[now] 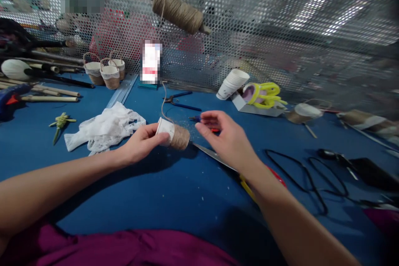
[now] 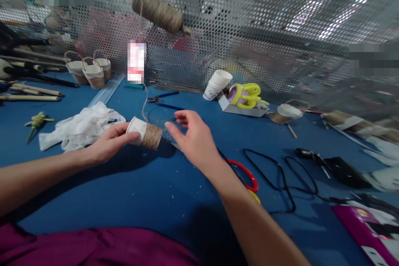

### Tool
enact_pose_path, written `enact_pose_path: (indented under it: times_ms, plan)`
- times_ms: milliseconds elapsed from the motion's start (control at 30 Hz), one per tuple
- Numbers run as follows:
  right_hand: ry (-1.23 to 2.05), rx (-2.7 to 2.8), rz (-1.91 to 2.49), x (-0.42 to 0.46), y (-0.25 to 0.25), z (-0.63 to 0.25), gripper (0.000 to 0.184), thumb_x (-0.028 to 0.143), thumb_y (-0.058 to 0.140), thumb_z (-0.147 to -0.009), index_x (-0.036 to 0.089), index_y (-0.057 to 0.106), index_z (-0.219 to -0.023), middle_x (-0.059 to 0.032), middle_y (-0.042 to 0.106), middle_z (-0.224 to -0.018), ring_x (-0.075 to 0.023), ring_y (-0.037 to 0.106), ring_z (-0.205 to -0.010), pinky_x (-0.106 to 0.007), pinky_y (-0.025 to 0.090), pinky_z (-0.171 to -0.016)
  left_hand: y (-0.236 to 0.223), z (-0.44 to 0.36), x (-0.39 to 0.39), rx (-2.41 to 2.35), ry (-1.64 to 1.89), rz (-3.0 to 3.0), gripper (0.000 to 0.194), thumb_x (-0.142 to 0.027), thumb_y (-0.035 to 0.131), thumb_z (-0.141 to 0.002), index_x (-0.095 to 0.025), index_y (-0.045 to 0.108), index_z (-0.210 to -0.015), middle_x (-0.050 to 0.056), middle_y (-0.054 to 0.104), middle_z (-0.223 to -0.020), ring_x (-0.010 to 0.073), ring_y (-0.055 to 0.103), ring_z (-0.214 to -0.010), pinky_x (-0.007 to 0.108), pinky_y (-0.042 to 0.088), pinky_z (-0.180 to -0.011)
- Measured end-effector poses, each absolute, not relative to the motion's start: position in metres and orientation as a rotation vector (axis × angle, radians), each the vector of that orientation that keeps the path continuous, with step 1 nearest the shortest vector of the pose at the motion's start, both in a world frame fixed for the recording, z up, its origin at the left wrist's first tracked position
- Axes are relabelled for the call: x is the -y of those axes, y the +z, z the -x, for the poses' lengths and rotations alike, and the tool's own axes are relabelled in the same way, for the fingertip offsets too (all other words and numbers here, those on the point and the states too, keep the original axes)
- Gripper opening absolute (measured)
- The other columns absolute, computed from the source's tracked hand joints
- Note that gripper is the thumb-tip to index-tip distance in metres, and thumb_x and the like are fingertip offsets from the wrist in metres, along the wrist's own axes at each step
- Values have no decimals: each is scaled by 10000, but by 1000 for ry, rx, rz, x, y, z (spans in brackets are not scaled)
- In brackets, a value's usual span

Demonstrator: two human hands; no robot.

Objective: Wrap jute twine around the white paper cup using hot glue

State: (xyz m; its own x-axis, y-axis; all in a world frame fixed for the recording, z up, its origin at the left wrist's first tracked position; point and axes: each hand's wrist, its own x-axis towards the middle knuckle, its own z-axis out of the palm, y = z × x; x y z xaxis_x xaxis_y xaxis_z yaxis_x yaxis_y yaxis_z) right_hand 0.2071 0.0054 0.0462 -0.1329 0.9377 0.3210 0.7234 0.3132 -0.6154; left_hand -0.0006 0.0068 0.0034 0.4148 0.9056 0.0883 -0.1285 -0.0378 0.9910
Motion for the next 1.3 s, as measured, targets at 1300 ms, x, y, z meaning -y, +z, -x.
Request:
enact_pose_path:
  times_ms: [1300]
  plan:
    - [501, 1710, 2076, -47, 23, -264, 122, 172, 632, -647, 189, 516, -614, -12, 562, -594, -168, 560, -647, -331, 431, -649, 10, -2, -1, -860, 758, -1508, 242, -265, 572, -721, -102, 577, -899, 55, 647, -824, 154, 571, -724, 279, 447, -694]
